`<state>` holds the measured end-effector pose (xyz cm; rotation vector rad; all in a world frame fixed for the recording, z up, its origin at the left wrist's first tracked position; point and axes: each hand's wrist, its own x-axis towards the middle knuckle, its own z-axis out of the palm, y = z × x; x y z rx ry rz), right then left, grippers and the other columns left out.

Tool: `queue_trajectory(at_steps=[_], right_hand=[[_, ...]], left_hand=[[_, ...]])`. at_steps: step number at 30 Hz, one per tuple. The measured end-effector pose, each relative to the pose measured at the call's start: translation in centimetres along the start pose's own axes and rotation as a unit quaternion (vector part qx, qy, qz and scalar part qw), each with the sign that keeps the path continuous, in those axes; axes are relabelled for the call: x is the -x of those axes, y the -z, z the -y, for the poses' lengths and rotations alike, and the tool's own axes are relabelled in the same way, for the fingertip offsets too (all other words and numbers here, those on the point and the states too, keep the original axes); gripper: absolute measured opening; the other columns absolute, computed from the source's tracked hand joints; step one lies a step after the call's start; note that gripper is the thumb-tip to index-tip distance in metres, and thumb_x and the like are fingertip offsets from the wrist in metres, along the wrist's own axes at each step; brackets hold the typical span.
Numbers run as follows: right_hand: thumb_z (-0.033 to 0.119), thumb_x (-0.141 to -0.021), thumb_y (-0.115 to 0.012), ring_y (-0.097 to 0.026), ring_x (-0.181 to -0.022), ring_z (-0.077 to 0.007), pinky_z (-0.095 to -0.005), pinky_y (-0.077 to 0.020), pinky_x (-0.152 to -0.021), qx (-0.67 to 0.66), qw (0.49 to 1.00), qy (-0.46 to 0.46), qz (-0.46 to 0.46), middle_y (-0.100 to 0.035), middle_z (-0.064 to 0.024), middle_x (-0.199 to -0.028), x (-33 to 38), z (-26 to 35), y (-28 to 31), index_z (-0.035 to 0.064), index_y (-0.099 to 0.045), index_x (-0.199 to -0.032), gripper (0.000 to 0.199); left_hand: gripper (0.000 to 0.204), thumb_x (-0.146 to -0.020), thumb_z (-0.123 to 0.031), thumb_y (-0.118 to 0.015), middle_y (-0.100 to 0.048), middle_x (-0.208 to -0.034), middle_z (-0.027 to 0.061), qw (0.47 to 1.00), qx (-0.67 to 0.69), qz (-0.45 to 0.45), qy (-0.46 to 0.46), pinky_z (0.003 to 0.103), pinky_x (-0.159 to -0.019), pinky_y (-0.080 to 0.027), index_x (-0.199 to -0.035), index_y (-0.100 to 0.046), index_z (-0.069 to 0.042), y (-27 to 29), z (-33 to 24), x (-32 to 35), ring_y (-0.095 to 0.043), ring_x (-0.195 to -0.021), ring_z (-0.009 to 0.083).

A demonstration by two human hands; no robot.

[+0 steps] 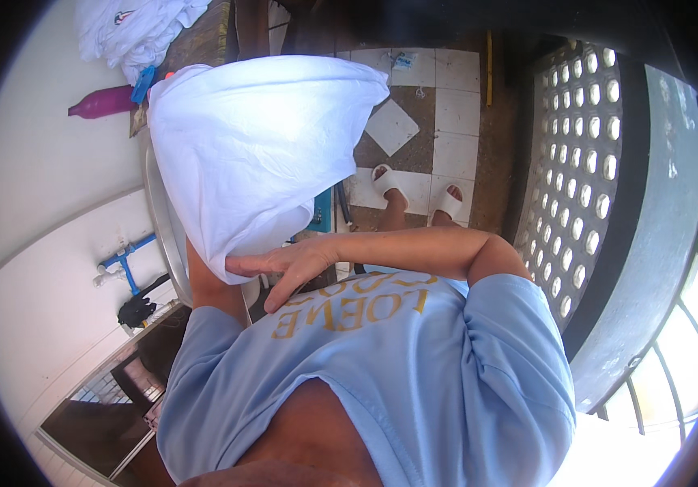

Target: The person picks up white t-shirts from a pile, places them in a sink, applies liquid from a purple bottle to the fabric, and rubs the items by hand.

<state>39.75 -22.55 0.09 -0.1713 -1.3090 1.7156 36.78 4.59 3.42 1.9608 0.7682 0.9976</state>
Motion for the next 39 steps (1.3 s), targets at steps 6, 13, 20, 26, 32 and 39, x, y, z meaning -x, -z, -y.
queue_trajectory(at_steps=[6, 13, 20, 26, 32, 39], right_hand=[[0.044, -0.085, -0.058, -0.017, -0.141, -0.0288, -0.0375, -0.0148, -0.114, -0.008, 0.998, 0.031, 0.049, -0.016, -0.0230, -0.151, -0.7, -1.9, 0.0, -0.0022, -0.006, -0.147, 0.093], [0.064, -0.090, -0.037, -0.016, -0.141, -0.0279, -0.0367, -0.0136, -0.114, -0.064, 0.993, 0.017, 0.094, -0.017, -0.0169, -0.152, -1.2, -3.7, 0.6, 0.0018, -0.010, -0.147, 0.089], [0.064, -0.091, -0.033, -0.015, -0.142, -0.0266, -0.0352, -0.0124, -0.114, -0.071, 0.991, -0.018, 0.110, -0.016, -0.0143, -0.153, -1.1, -5.6, 1.3, 0.0025, -0.013, -0.147, 0.086], [0.062, -0.092, -0.034, -0.018, -0.141, -0.0264, -0.0348, -0.0144, -0.114, -0.078, 0.992, -0.021, 0.095, -0.019, -0.0138, -0.153, -0.6, -6.2, 1.6, 0.0033, -0.017, -0.147, 0.083], [0.069, -0.085, -0.041, -0.036, -0.133, -0.0298, -0.0390, -0.0260, -0.109, -0.118, 0.991, -0.049, 0.046, -0.031, -0.0170, -0.147, 2.1, -4.5, 1.3, 0.0030, -0.019, -0.147, 0.093], [0.088, -0.054, -0.057, -0.057, -0.106, -0.0255, -0.0388, -0.0440, -0.090, -0.097, 0.975, -0.019, -0.198, -0.054, -0.0205, -0.123, 8.6, 4.9, 3.8, -0.0069, -0.020, -0.143, 0.135]], left_hand=[[0.055, -0.079, -0.008, -0.065, -0.053, -0.121, 0.0151, 0.999, 0.032, 0.003, 0.036, 0.034, -0.089, -0.048, -0.130, -0.046, -0.007, 1.2, 0.0, 1.7, -0.056, -0.107, 0.0252], [0.052, -0.081, -0.007, -0.063, -0.053, -0.122, 0.0146, 0.995, 0.071, 0.013, 0.068, 0.033, -0.090, -0.047, -0.130, -0.046, -0.006, 1.6, 0.8, 2.2, -0.056, -0.108, 0.0243], [0.050, -0.082, -0.005, -0.061, -0.053, -0.124, 0.0141, 0.991, 0.103, 0.014, 0.086, 0.033, -0.092, -0.047, -0.130, -0.047, -0.005, 1.7, 1.3, 2.6, -0.055, -0.109, 0.0234], [0.048, -0.083, -0.004, -0.060, -0.053, -0.125, 0.0136, 0.986, 0.138, 0.020, 0.094, 0.032, -0.094, -0.046, -0.130, -0.047, -0.004, 0.9, 2.1, 2.6, -0.055, -0.110, 0.0226], [0.047, -0.084, -0.002, -0.059, -0.053, -0.126, 0.0132, 0.980, 0.169, 0.009, 0.102, 0.031, -0.095, -0.046, -0.129, -0.048, -0.003, 1.9, 2.2, 3.4, -0.055, -0.111, 0.0219], [0.045, -0.085, -0.001, -0.057, -0.053, -0.127, 0.0127, 0.976, 0.189, 0.025, 0.109, 0.031, -0.097, -0.045, -0.129, -0.049, -0.002, 3.4, 2.0, 3.4, -0.055, -0.112, 0.0209]])
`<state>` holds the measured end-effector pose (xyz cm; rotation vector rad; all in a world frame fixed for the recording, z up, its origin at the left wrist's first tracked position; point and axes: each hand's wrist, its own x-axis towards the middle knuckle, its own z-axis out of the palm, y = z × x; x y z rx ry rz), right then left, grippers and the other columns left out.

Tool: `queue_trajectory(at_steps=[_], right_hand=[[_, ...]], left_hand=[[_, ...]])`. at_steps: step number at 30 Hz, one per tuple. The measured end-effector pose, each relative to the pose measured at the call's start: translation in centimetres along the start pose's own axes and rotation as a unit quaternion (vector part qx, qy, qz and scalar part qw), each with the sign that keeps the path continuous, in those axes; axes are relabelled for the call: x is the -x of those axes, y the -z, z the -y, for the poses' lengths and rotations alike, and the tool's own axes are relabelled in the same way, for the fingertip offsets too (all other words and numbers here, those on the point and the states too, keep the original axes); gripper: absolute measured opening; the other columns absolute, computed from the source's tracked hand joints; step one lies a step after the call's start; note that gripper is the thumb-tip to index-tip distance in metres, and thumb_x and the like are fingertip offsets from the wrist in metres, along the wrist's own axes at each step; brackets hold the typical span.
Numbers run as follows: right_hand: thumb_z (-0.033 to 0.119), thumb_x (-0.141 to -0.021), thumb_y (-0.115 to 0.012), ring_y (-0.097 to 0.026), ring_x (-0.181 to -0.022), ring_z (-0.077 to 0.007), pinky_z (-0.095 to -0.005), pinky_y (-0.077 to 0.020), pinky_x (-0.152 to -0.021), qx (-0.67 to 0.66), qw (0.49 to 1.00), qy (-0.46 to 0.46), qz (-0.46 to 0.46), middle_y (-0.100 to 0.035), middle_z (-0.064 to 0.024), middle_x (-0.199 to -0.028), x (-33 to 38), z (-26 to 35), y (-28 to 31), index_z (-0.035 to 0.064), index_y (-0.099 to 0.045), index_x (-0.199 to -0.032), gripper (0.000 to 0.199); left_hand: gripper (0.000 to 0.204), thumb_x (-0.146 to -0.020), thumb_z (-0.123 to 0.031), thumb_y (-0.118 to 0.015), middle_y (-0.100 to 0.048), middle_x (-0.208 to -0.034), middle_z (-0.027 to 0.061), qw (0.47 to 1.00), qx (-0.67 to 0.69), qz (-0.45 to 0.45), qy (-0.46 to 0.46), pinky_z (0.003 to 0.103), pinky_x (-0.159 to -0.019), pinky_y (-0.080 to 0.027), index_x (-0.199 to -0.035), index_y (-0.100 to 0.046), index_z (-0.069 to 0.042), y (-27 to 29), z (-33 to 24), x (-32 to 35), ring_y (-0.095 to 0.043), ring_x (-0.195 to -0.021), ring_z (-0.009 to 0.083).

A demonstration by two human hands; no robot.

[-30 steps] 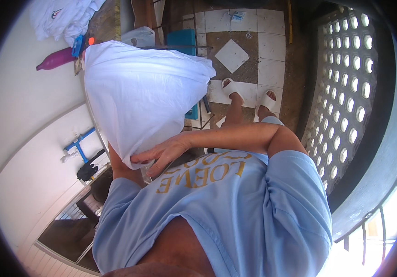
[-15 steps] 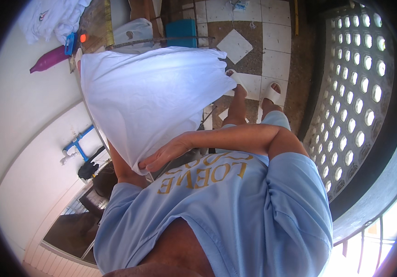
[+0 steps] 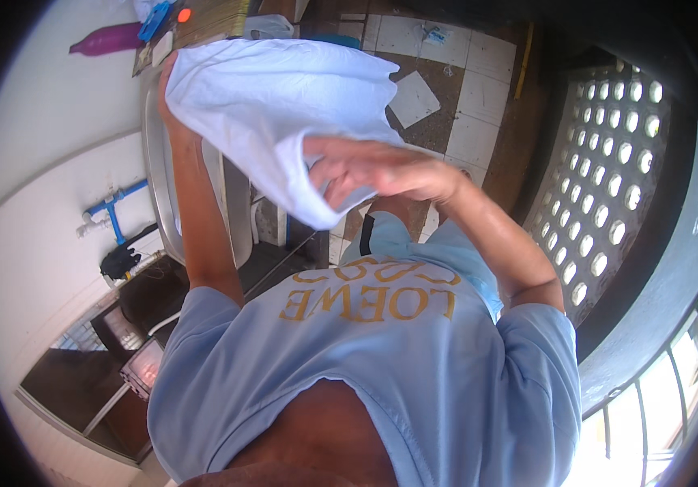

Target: The person picks up white t-shirts from a pile, places them in a sink, applies liquid from a purple bottle to the fabric, and rubs the items by hand.

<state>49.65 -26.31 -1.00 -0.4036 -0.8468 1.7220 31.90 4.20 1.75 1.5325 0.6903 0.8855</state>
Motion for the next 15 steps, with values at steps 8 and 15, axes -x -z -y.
queue_trajectory(at_steps=[8, 15], right_hand=[[0.075, -0.063, -0.064, -0.027, -0.137, -0.0309, -0.0471, -0.0268, -0.110, -0.088, 0.934, 0.216, -0.272, -0.026, -0.0143, -0.149, 3.9, 10.9, 5.8, -0.0013, -0.011, -0.146, 0.124], [0.081, -0.054, -0.066, -0.030, -0.136, -0.0282, -0.0456, -0.0237, -0.112, 0.002, 0.951, 0.182, -0.251, -0.029, -0.0137, -0.147, 6.5, 10.7, 2.9, -0.0026, -0.018, -0.144, 0.132]], left_hand=[[0.060, -0.077, 0.005, -0.066, -0.054, -0.125, 0.0091, 0.996, -0.070, 0.032, -0.045, 0.029, -0.094, -0.043, -0.134, -0.045, -0.001, 0.0, -7.3, 0.9, -0.053, -0.110, 0.0157], [0.044, -0.082, -0.001, -0.063, -0.059, -0.117, 0.0116, 0.992, 0.099, -0.075, -0.021, 0.029, -0.092, -0.044, -0.125, -0.052, 0.003, 2.4, -5.6, 6.3, -0.055, -0.107, 0.0173]])
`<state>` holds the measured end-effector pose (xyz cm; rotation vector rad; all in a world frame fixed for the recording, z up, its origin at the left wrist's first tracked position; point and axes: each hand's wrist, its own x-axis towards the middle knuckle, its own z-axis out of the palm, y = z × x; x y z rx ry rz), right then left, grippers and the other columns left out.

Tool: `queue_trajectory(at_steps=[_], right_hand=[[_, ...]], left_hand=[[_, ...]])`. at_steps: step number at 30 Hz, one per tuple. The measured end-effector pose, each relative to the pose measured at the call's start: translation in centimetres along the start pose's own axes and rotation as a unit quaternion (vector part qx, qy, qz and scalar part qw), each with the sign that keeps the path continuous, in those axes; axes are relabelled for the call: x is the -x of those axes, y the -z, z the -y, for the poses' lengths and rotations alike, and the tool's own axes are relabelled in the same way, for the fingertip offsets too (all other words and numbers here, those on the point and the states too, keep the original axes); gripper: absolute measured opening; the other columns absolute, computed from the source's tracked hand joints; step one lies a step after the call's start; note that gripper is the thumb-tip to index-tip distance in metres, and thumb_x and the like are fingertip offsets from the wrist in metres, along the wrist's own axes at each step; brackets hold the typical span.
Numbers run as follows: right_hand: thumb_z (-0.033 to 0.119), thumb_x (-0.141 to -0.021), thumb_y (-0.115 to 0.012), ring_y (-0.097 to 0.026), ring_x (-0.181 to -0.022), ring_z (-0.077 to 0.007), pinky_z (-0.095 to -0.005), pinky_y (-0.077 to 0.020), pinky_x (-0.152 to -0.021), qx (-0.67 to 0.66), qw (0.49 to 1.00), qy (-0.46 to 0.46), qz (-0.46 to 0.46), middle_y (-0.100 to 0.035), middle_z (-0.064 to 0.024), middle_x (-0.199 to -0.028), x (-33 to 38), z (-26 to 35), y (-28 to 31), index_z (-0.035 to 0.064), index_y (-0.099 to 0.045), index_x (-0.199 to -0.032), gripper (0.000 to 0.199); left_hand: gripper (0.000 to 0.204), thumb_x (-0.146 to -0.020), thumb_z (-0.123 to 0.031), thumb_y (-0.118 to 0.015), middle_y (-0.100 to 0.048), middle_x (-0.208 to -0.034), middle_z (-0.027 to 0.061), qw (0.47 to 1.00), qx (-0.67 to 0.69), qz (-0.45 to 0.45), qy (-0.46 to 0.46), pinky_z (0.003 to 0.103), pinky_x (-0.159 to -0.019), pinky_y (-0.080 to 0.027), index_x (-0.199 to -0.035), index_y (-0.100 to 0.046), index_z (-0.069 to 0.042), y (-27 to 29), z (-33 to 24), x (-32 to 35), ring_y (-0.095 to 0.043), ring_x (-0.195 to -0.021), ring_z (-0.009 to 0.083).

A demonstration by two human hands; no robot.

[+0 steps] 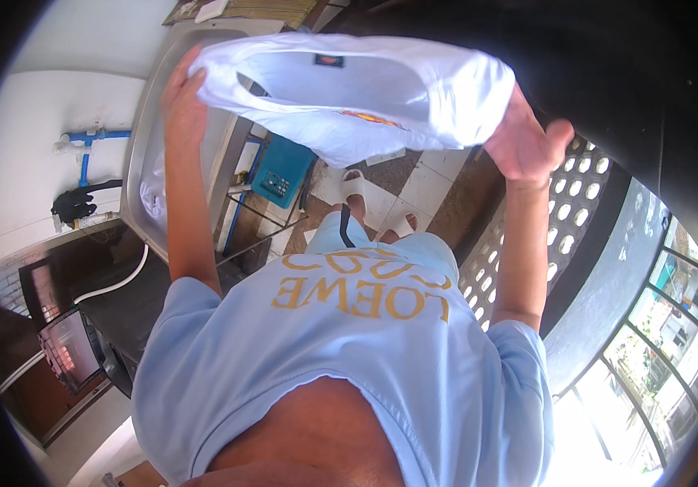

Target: The person picks up white t-shirts from a pile, places them in a sink, applies liquid from a purple bottle to the fabric, and rubs the items by hand.

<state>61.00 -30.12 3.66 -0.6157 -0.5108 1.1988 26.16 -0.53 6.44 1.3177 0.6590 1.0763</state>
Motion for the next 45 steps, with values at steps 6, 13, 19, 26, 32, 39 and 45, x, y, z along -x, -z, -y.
queue_trajectory(at_steps=[6, 13, 19, 26, 32, 39, 45], right_hand=[[0.078, -0.049, -0.070, -0.051, -0.117, -0.0337, -0.0470, -0.0361, -0.102, -0.055, 0.989, 0.013, 0.136, -0.052, -0.0231, -0.127, 11.2, -2.1, 4.1, -0.0035, -0.054, -0.120, 0.109], [0.082, -0.052, -0.065, -0.056, -0.107, -0.0324, -0.0501, -0.0399, -0.096, -0.097, 0.994, -0.038, 0.040, -0.057, -0.0228, -0.120, 18.9, -5.1, 6.9, -0.0033, -0.059, -0.112, 0.105], [0.082, -0.052, -0.066, -0.057, -0.106, -0.0311, -0.0485, -0.0411, -0.094, -0.112, 0.987, -0.100, -0.051, -0.058, -0.0222, -0.118, 21.3, -5.9, 6.5, -0.0041, -0.060, -0.110, 0.103], [0.081, -0.053, -0.067, -0.057, -0.103, -0.0296, -0.0466, -0.0425, -0.092, -0.119, 0.981, -0.121, -0.092, -0.059, -0.0215, -0.116, 21.9, -5.2, 5.7, -0.0051, -0.061, -0.106, 0.101], [0.080, -0.053, -0.068, -0.058, -0.101, -0.0283, -0.0450, -0.0437, -0.091, -0.126, 0.978, -0.118, -0.116, -0.061, -0.0208, -0.113, 21.9, -5.2, 5.8, -0.0059, -0.061, -0.104, 0.100], [0.079, -0.053, -0.069, -0.059, -0.099, -0.0268, -0.0431, -0.0451, -0.089, -0.139, 0.974, -0.108, -0.140, -0.062, -0.0201, -0.111, 22.5, -5.9, 6.1, -0.0069, -0.062, -0.100, 0.098], [0.079, -0.055, -0.067, -0.058, -0.103, -0.0281, -0.0434, -0.0436, -0.092, -0.102, 0.973, -0.090, -0.186, -0.060, -0.0214, -0.116, 21.8, -6.4, 5.3, -0.0093, -0.059, -0.107, 0.103]], left_hand=[[0.037, -0.086, -0.021, -0.056, -0.059, -0.112, 0.0197, 0.986, 0.166, 0.021, 0.029, 0.047, -0.097, -0.040, -0.111, -0.057, 0.008, 7.3, -1.8, 13.2, -0.054, -0.110, 0.0288], [0.045, -0.072, -0.029, -0.072, -0.066, -0.089, 0.0170, 0.967, 0.026, 0.063, 0.246, 0.036, -0.083, -0.046, -0.093, -0.064, 0.010, 6.5, -0.5, 18.5, -0.064, -0.085, 0.0242], [0.059, -0.067, -0.037, -0.074, -0.066, -0.069, 0.0140, 0.919, -0.038, 0.124, 0.372, 0.024, -0.061, -0.044, -0.098, -0.064, 0.012, 5.1, -0.3, 17.1, -0.060, -0.057, 0.0142], [0.060, -0.064, -0.033, -0.071, -0.063, -0.058, 0.0131, 0.896, -0.010, 0.199, 0.398, 0.023, -0.060, -0.042, -0.100, -0.063, 0.013, 3.8, 0.5, 15.4, -0.056, -0.050, 0.0131], [0.059, -0.062, -0.031, -0.070, -0.053, -0.050, 0.0080, 0.872, -0.017, 0.247, 0.421, 0.024, -0.056, -0.036, -0.102, -0.063, 0.012, 3.8, 1.1, 14.3, -0.046, -0.044, 0.0116], [0.059, -0.063, -0.029, -0.069, -0.047, -0.047, 0.0058, 0.857, -0.011, 0.283, 0.431, 0.024, -0.055, -0.034, -0.105, -0.062, 0.012, 3.7, 1.3, 13.0, -0.040, -0.043, 0.0105], [0.062, -0.064, -0.032, -0.070, -0.053, -0.051, 0.0063, 0.850, -0.021, 0.319, 0.418, 0.024, -0.056, -0.036, -0.107, -0.060, 0.012, 3.8, 0.9, 12.1, -0.045, -0.044, 0.0106]])
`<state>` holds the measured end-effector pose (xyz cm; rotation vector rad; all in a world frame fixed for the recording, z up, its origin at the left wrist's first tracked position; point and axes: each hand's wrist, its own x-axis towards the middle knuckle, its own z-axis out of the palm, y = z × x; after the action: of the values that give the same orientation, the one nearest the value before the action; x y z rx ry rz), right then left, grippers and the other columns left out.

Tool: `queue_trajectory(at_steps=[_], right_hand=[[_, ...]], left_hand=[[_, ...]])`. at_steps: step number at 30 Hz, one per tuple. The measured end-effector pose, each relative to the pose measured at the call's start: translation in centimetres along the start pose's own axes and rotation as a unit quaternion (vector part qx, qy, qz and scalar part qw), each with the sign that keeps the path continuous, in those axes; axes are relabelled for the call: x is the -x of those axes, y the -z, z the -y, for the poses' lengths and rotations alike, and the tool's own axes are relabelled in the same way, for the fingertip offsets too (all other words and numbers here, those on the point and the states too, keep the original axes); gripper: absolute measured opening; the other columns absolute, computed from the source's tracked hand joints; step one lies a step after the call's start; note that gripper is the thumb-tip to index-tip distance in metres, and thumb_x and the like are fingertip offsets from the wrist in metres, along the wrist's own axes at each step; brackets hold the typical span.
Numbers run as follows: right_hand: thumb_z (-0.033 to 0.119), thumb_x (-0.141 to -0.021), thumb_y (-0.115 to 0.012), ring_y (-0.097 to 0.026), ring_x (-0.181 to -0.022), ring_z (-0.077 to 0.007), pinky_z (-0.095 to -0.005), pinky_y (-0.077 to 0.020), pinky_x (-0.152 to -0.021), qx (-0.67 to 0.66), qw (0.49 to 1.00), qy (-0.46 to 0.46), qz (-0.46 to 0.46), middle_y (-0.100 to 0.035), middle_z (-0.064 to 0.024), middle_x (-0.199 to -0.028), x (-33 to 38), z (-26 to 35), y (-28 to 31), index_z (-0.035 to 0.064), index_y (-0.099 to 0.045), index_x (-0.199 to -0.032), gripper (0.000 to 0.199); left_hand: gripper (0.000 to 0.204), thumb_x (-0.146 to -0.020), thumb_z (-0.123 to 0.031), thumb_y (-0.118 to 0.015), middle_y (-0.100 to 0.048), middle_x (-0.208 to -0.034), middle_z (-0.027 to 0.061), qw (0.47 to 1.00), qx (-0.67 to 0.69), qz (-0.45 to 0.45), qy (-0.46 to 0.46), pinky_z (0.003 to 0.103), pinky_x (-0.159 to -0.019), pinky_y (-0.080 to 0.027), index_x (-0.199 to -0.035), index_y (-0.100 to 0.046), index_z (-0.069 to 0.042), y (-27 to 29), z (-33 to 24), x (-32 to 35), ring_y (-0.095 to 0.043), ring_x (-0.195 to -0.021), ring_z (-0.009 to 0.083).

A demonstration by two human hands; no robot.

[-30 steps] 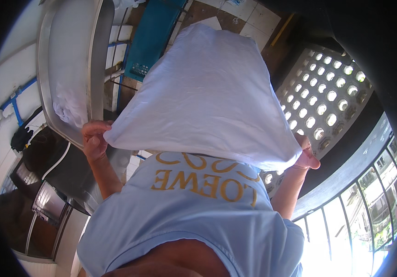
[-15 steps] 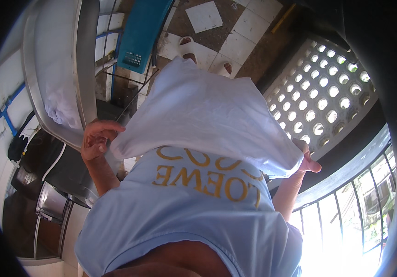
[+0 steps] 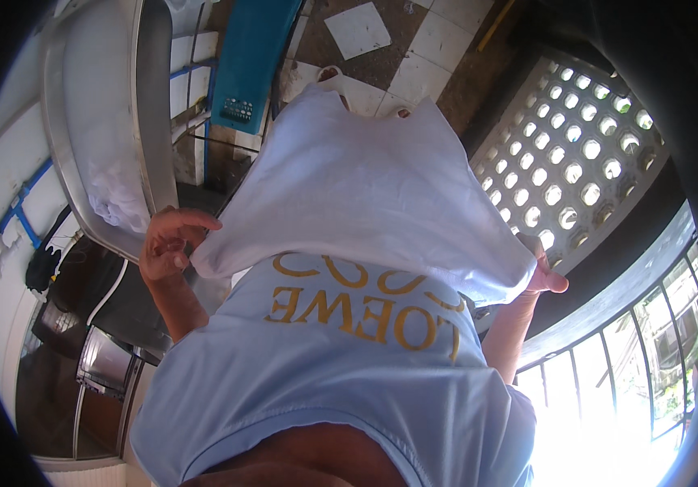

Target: The person picks up white t-shirts from a pile, places them in a sink, applies liquid from a purple bottle to the fabric, and rubs the items by hand.

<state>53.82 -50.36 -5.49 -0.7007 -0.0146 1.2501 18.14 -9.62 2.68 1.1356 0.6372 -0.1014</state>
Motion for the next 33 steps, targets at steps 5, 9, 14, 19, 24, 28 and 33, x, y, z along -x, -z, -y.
queue_trajectory(at_steps=[5, 9, 14, 19, 24, 28, 33], right_hand=[[0.080, -0.058, -0.063, -0.048, -0.121, -0.0344, -0.0478, -0.0349, -0.105, -0.003, 0.998, 0.057, -0.002, -0.047, -0.0245, -0.133, -2.8, 3.5, -0.3, -0.0086, -0.049, -0.124, 0.111], [0.054, -0.057, -0.083, -0.034, -0.132, -0.0390, -0.0584, -0.0298, -0.107, -0.070, 0.966, 0.096, 0.231, -0.028, -0.0248, -0.145, -10.1, 11.3, -7.1, -0.0061, -0.021, -0.141, 0.121], [0.039, -0.082, -0.063, -0.050, -0.118, -0.0252, -0.0424, -0.0370, -0.102, 0.140, 0.984, 0.040, 0.101, -0.054, -0.0107, -0.126, -18.7, 11.9, -6.6, 0.0014, -0.049, -0.127, 0.060], [0.030, -0.096, -0.049, -0.060, -0.108, -0.0193, -0.0348, -0.0461, -0.097, 0.269, 0.957, 0.034, 0.102, -0.063, -0.0085, -0.116, -21.9, 12.4, -11.9, 0.0025, -0.056, -0.119, 0.037], [0.032, -0.096, -0.048, -0.058, -0.112, -0.0197, -0.0353, -0.0444, -0.099, 0.317, 0.937, 0.044, 0.141, -0.061, -0.0087, -0.120, -21.1, 14.1, -18.8, 0.0022, -0.053, -0.123, 0.040], [0.038, -0.097, -0.045, -0.056, -0.116, -0.0228, -0.0381, -0.0417, -0.101, 0.334, 0.917, 0.039, 0.214, -0.057, -0.0118, -0.126, -19.9, 15.9, -24.4, 0.0005, -0.046, -0.130, 0.051], [0.050, -0.095, -0.042, -0.056, -0.116, -0.0259, -0.0392, -0.0421, -0.100, 0.331, 0.884, 0.009, 0.329, -0.055, -0.0148, -0.128, -19.9, 17.0, -30.9, -0.0044, -0.041, -0.133, 0.066]], left_hand=[[0.086, -0.066, -0.042, -0.072, -0.064, -0.075, 0.0135, 0.992, 0.039, -0.079, -0.090, 0.026, -0.069, -0.044, -0.124, -0.042, 0.014, 1.2, -2.4, 0.0, -0.062, -0.069, 0.0167], [0.096, -0.075, -0.037, -0.067, -0.054, -0.116, 0.0232, 0.955, 0.112, -0.054, -0.270, 0.041, -0.092, -0.044, -0.142, -0.011, 0.002, 3.1, -8.6, -2.8, -0.058, -0.104, 0.0290], [0.073, -0.078, 0.009, -0.061, -0.055, -0.121, 0.0141, 0.941, 0.104, -0.068, -0.314, 0.032, -0.083, -0.051, -0.141, -0.030, -0.010, 1.0, -12.1, -11.1, -0.058, -0.106, 0.0220], [0.043, -0.081, 0.002, -0.062, -0.064, -0.097, 0.0067, 0.943, -0.149, -0.116, -0.276, 0.023, -0.075, -0.049, -0.122, -0.056, -0.007, 5.1, -10.0, -16.1, -0.060, -0.083, 0.0123], [0.042, -0.080, -0.004, -0.065, -0.063, -0.097, 0.0076, 0.921, -0.249, -0.141, -0.263, 0.027, -0.078, -0.049, -0.121, -0.057, -0.009, 8.2, -9.8, -16.3, -0.061, -0.086, 0.0157], [0.046, -0.078, -0.017, -0.071, -0.062, -0.107, 0.0107, 0.611, -0.588, -0.400, -0.348, 0.035, -0.085, -0.047, -0.121, -0.057, -0.009, 5.5, -11.2, -14.6, -0.059, -0.102, 0.0249], [0.046, -0.078, -0.020, -0.072, -0.060, -0.114, 0.0138, 0.667, -0.517, -0.212, -0.493, 0.035, -0.086, -0.047, -0.120, -0.057, -0.007, -3.2, -11.3, -15.8, -0.058, -0.105, 0.0264]])
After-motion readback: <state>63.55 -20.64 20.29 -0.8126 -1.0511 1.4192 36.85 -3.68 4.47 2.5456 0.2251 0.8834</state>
